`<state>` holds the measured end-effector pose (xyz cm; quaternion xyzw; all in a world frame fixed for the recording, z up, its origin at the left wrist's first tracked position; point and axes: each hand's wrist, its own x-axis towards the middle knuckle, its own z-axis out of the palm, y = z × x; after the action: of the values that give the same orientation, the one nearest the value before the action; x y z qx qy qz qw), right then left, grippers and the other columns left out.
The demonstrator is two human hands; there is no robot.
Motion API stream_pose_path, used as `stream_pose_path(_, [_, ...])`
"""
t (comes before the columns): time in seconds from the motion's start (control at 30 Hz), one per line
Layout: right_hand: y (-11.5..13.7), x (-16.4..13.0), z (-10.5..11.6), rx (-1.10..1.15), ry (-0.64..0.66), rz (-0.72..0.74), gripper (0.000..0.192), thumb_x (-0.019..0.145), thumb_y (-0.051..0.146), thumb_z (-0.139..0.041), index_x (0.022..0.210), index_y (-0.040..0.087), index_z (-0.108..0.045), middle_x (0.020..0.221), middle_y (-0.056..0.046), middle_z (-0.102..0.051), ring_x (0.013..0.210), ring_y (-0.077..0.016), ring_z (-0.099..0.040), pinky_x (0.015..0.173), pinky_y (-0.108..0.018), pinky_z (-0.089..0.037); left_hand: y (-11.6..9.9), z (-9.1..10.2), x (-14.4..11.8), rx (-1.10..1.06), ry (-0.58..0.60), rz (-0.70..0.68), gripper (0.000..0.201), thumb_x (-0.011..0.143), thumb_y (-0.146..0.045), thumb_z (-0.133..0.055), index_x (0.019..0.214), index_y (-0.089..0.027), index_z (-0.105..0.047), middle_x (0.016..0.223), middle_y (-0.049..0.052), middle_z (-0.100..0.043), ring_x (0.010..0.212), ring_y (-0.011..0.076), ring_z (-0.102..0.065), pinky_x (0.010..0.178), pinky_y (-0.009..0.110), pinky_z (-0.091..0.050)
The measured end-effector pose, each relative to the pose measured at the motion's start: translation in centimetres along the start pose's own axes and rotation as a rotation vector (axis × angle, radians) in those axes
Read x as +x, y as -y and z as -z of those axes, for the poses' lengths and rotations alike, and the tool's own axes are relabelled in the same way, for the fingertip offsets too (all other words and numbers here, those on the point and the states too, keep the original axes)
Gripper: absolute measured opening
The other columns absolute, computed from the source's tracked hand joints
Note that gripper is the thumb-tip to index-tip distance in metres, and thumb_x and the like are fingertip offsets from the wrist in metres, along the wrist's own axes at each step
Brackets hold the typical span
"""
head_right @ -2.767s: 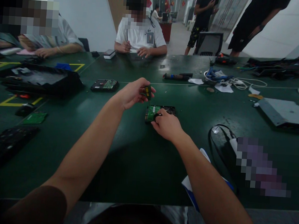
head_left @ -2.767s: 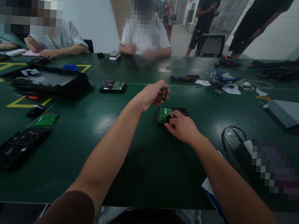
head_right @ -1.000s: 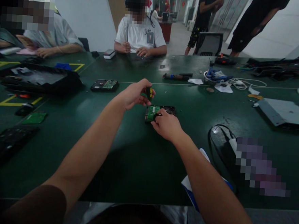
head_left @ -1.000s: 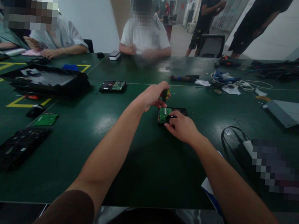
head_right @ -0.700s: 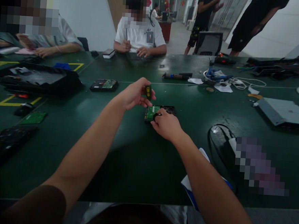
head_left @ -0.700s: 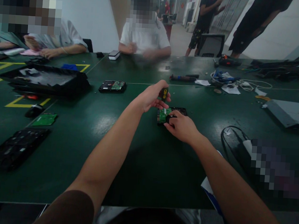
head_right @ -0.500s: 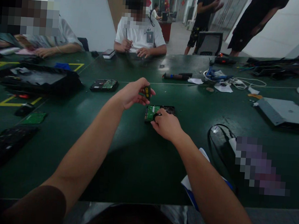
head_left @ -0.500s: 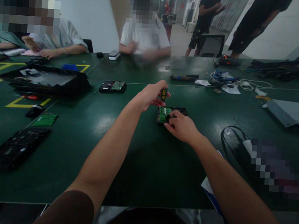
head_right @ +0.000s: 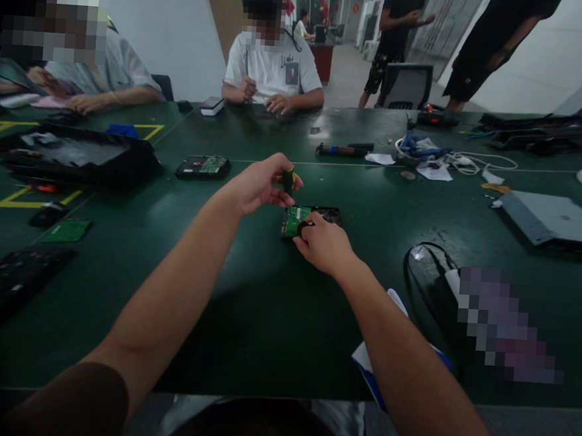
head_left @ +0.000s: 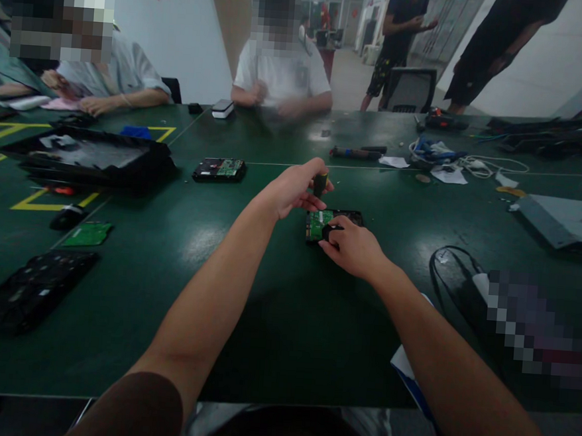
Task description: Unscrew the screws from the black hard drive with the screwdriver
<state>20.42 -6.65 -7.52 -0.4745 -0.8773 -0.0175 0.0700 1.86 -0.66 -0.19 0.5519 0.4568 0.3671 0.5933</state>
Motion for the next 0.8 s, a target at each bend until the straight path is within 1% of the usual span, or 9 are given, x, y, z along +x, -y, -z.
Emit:
stream_pose_path(0.1, [0.0,0.03,-0.03,-0.007,0.004,0.003,0.043,0.101,0.044,-0.045,0.089,0.016,-0.076,0.13,-0.013,-0.059,0.087,-0.0213,-0.066,0.065,-0.032,-0.047,0.07,0.3,-0.01,0.019,-0.038,-0.051,0.034,0.084,-0.044,-0.053,0.084,-0.014,-0.069,0.087,0.012,-0.071,0.055,0.0142,-0.061,0.053,0.027,-0.047])
stream_pose_path(0.17, [-0.02,0.05,-0.05,-0.004,0.005,0.006,0.044,0.101,0.044,-0.045,0.088,0.016,-0.076,0.13,-0.012,-0.059,0.087,-0.0212,-0.066,0.065,-0.032,-0.047,0.02,0.35,-0.05,0.017,-0.047,-0.054,0.033,0.083,-0.043,-0.054,0.086,-0.014,-0.069,0.086,0.012,-0.071,0.053,0.0134,-0.059,0.051,0.026,-0.045])
stream_pose_path(0.3, [-0.04,0.05,-0.13,0.001,0.002,-0.001,0.043,0.101,0.044,-0.045,0.088,0.017,-0.076,0.13,-0.012,-0.059,0.089,-0.021,-0.066,0.068,-0.032,-0.048,-0.14,0.12,-0.07,-0.033,-0.032,0.012,0.033,0.084,-0.046,-0.053,0.091,-0.016,-0.065,0.085,0.012,-0.073,0.052,0.0141,-0.06,0.049,0.026,-0.045])
stream_pose_path(0.4, [-0.03,0.04,-0.14,0.003,-0.005,0.002,0.042,0.101,0.044,-0.046,0.089,0.017,-0.075,0.13,-0.012,-0.059,0.091,-0.0214,-0.066,0.069,-0.032,-0.049,-0.14,-0.07,-0.05,-0.046,-0.011,0.034,0.033,0.086,-0.047,-0.052,0.09,-0.016,-0.062,0.085,0.012,-0.073,0.059,0.0166,-0.066,0.054,0.026,-0.049])
stream_pose_path(0.5, [-0.01,0.02,-0.05,-0.003,-0.007,0.004,0.041,0.101,0.044,-0.047,0.089,0.017,-0.075,0.13,-0.012,-0.059,0.092,-0.0216,-0.066,0.069,-0.032,-0.049,-0.09,-0.12,-0.03,-0.004,-0.025,0.01,0.034,0.087,-0.047,-0.052,0.088,-0.015,-0.064,0.083,0.011,-0.071,0.063,0.0169,-0.069,0.055,0.025,-0.049])
stream_pose_path(0.63, [-0.03,0.01,-0.01,-0.011,0.001,-0.001,0.042,0.101,0.045,-0.047,0.089,0.017,-0.076,0.13,-0.012,-0.06,0.088,-0.0212,-0.066,0.066,-0.032,-0.048,-0.19,-0.2,-0.16,0.049,-0.066,-0.052,0.033,0.09,-0.045,-0.055,0.091,-0.015,-0.067,0.083,0.01,-0.07,0.06,0.0151,-0.068,0.052,0.024,-0.047])
stream_pose_path(0.7, [-0.06,0.01,-0.09,-0.005,-0.007,0.002,0.041,0.1,0.044,-0.047,0.089,0.017,-0.076,0.13,-0.012,-0.06,0.088,-0.021,-0.066,0.065,-0.032,-0.047,-0.34,-0.3,-0.34,0.065,-0.055,-0.066,0.031,0.092,-0.044,-0.056,0.093,-0.015,-0.065,0.087,0.011,-0.07,0.06,0.0149,-0.068,0.051,0.024,-0.047])
stream_pose_path(0.8, [-0.09,-0.03,-0.22,-0.002,-0.017,0.002,0.041,0.1,0.044,-0.047,0.089,0.017,-0.076,0.13,-0.012,-0.059,0.088,-0.0209,-0.066,0.065,-0.032,-0.047,-0.5,-0.42,-0.57,0.069,0.0,-0.063,0.028,0.092,-0.044,-0.059,0.096,-0.016,-0.061,0.093,0.011,-0.072,0.06,0.0153,-0.07,0.052,0.025,-0.049])
